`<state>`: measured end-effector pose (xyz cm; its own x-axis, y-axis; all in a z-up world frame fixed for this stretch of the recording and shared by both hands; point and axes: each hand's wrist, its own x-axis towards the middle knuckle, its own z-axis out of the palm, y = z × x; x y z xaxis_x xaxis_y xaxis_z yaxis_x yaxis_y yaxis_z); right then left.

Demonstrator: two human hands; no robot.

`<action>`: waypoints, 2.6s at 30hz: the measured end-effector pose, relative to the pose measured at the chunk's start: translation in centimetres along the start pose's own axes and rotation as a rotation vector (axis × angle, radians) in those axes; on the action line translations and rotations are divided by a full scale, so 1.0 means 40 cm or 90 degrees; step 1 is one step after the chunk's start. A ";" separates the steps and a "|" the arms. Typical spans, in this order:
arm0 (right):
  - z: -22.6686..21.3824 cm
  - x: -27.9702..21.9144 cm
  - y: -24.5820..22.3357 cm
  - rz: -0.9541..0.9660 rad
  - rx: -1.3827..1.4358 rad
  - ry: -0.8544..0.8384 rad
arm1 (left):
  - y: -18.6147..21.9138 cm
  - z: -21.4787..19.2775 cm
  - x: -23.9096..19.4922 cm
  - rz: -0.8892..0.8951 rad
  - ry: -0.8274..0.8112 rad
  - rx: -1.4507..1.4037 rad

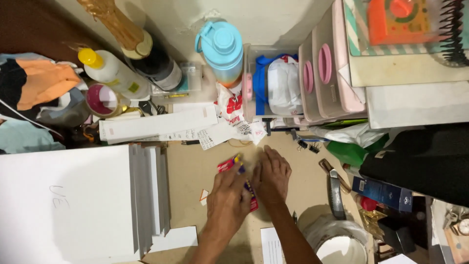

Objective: Applying adhesive strips to square panels and then searching through a cluttered workspace for specific items.

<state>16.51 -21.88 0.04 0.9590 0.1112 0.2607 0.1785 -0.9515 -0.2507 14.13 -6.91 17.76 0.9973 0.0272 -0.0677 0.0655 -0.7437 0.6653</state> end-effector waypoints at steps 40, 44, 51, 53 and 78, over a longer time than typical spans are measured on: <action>0.013 -0.004 0.005 -0.021 -0.010 0.063 | -0.090 -0.152 0.223 -0.131 0.112 -0.636; 0.085 -0.057 0.082 -0.008 -0.043 0.025 | -0.136 -0.179 0.108 -0.223 0.060 -0.637; -0.046 0.012 -0.039 0.006 0.056 -0.018 | -0.280 -0.078 -0.021 -0.268 -0.008 -0.334; -0.051 0.017 -0.046 -0.009 0.096 -0.013 | -0.291 -0.052 -0.016 -0.216 0.008 -0.153; -0.025 0.017 -0.018 -0.019 -0.028 -0.004 | 0.099 0.286 0.762 0.553 -0.169 0.423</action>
<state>16.80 -21.42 1.34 0.9546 0.1421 0.2619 0.1979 -0.9594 -0.2010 44.42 -16.68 9.83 0.6523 -0.7578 0.0169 -0.7577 -0.6512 0.0419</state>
